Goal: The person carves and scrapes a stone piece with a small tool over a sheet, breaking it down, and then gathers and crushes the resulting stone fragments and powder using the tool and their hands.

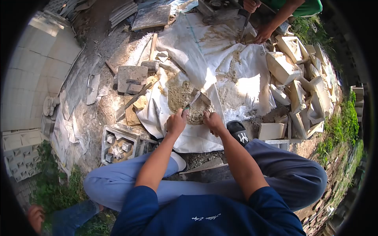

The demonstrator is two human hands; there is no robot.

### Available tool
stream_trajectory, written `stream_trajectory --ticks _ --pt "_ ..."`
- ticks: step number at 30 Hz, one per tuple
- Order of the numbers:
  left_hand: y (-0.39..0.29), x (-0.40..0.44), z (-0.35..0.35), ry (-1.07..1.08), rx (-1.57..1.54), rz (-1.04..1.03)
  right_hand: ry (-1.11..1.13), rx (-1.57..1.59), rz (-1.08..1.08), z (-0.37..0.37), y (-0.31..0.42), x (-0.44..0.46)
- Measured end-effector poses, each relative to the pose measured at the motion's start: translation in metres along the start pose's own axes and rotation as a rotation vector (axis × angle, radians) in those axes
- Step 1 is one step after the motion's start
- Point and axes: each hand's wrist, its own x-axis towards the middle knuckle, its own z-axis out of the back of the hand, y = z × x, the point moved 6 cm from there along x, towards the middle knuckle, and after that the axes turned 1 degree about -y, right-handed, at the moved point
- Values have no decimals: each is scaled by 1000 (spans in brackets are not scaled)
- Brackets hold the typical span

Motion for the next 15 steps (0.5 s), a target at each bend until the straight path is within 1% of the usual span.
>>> stream_trajectory --ticks 1,3,5,7,8,9,11,12,14,15 --pt "-1 1 -3 6 1 1 -32 -22 48 -1 -3 2" --pt "-3 -4 6 -265 -233 -101 -8 1 6 -1 -7 -3" --pt "7 -9 -1 -282 -274 -97 16 17 -15 1 1 -6" --pt "16 -16 -23 117 4 -26 24 12 -43 -1 -5 -1" --pt "19 -19 -30 214 36 -16 18 12 -39 -1 -7 1" --pt "14 -15 -27 211 35 -25 16 15 -38 -1 -7 3" --pt "13 -13 -23 215 49 40 19 15 -38 -1 -10 1" --pt "6 -12 -14 210 51 41 30 16 -36 -2 -9 1" --pt "-4 -9 8 96 76 109 43 18 -34 -4 -7 3" --pt "-2 -5 5 102 78 111 32 31 -23 -3 -5 2"
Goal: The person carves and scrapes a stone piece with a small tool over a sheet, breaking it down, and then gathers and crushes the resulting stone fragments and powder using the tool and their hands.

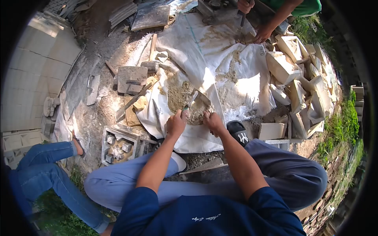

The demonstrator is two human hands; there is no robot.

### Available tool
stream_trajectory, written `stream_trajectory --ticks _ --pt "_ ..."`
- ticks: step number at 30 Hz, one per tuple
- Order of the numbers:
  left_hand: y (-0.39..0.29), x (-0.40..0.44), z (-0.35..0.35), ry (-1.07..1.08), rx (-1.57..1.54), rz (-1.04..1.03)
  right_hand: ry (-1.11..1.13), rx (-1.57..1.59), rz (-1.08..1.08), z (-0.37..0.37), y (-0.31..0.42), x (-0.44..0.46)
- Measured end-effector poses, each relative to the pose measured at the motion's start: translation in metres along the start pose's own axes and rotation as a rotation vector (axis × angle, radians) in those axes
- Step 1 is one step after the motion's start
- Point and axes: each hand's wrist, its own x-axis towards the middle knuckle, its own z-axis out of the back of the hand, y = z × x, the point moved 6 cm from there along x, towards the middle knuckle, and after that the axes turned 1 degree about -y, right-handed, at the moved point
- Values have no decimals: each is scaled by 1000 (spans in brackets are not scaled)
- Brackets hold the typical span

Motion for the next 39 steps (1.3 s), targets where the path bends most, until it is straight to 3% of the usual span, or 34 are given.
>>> stream_trajectory --ticks 3,7,9,13,15,16,18,20,23,26,27,28,31,34,36,38,39 --pt "5 3 4 -348 -258 -195 -8 19 -7 1 -1 -8" --pt "24 -6 -11 -222 -124 -141 -7 -7 24 1 1 -2" --pt "23 -5 -26 7 79 -178 -6 -1 -2 2 0 -1" --pt "11 0 -18 -42 -13 -169 18 -1 -41 2 2 -5" --pt "2 4 -2 -177 -214 -220 2 -11 -30 2 2 -1" --pt "1 6 0 -162 -212 -217 -13 -18 -27 1 -3 -3" --pt "-2 11 20 -351 -235 -289 -19 11 -16 0 -5 -5" --pt "2 13 26 -328 -230 -237 -29 36 17 1 2 -4" --pt "42 19 -15 78 -52 35 -16 -5 0 4 2 -6" --pt "36 18 -8 187 -65 99 -2 -29 -3 5 1 -1" --pt "30 17 0 58 -52 24 5 -21 -26 4 1 -4" --pt "31 16 0 61 -51 31 17 -17 -50 3 1 -6" --pt "10 17 23 -369 -318 -297 1 -2 -21 3 2 -9" --pt "10 23 28 -400 -339 -305 15 -10 -41 3 3 -8" --pt "23 23 23 -331 -319 -220 30 -14 -39 5 6 -7" --pt "48 30 -17 79 -1 -50 40 -10 -47 5 6 -8" --pt "45 26 -12 146 -4 -7 31 -25 -67 6 6 -7"
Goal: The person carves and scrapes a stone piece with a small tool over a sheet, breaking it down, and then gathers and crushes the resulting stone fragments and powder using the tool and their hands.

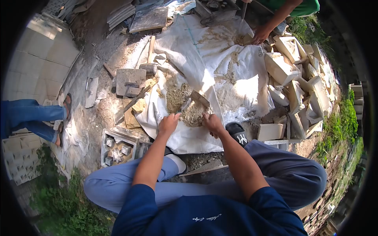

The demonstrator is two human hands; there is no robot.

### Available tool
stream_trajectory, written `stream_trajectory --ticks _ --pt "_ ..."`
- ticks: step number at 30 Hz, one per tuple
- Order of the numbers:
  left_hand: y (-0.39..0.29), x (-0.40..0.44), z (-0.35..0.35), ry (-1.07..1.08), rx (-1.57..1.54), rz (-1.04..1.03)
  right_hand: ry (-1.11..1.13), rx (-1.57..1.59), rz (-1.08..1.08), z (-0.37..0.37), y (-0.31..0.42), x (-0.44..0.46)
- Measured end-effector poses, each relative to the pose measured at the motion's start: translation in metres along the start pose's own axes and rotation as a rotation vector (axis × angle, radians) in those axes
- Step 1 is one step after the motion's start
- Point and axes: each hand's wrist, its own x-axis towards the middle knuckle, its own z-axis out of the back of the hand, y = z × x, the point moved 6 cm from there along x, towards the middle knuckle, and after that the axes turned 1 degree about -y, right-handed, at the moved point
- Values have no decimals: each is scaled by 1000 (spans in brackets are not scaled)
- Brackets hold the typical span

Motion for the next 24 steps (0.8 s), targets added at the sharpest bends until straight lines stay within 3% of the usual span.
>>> stream_trajectory --ticks 4,6,10,12,17,20,24 --pt "-17 -2 17 -36 -8 26 -14 -15 72 -1 0 1" --pt "-26 -2 20 -144 -251 -67 -13 -17 44 -1 0 2" --pt "-30 0 11 -193 -358 -121 -30 6 30 -2 -1 0" --pt "-22 -3 -2 -56 -72 9 -3 -9 10 -1 -1 1" --pt "-22 -1 10 73 -86 77 30 -27 -40 -2 -4 2" --pt "-41 -10 40 -369 -155 -169 0 -25 10 -5 -6 3" --pt "-36 -5 35 -497 -339 -239 -24 35 27 -3 -6 2"
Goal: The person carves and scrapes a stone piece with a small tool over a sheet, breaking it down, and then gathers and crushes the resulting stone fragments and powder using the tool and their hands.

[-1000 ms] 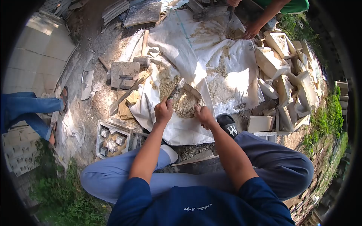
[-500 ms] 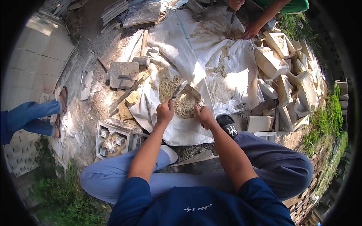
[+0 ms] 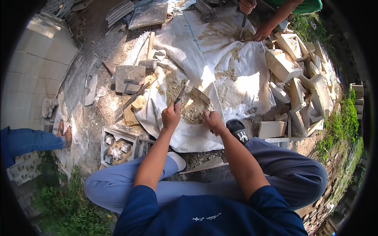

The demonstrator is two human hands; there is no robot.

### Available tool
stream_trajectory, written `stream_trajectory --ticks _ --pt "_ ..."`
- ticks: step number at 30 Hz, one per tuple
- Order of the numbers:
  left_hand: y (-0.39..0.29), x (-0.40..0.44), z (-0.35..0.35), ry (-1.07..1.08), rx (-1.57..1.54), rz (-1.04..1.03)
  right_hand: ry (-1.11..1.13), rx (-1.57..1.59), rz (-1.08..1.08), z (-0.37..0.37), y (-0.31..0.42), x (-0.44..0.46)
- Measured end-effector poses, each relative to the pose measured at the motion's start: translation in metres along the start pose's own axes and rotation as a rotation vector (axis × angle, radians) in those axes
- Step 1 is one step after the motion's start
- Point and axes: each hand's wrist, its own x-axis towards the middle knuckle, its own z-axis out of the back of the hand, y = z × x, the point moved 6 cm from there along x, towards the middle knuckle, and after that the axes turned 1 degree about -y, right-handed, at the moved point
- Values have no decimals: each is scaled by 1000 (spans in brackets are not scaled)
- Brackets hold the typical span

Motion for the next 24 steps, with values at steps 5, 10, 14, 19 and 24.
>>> stream_trajectory --ticks 5,10,14,19,24 --pt "41 -27 -24 399 319 66 9 19 12 2 6 -2" --pt "9 -11 -8 371 273 118 24 -21 -66 4 6 -4" --pt "-10 -2 0 40 61 -127 9 -29 -22 0 0 -1" --pt "35 -26 -25 199 227 -33 31 -21 -27 2 3 0" --pt "26 -21 -17 385 405 89 11 -19 -36 1 2 -1"
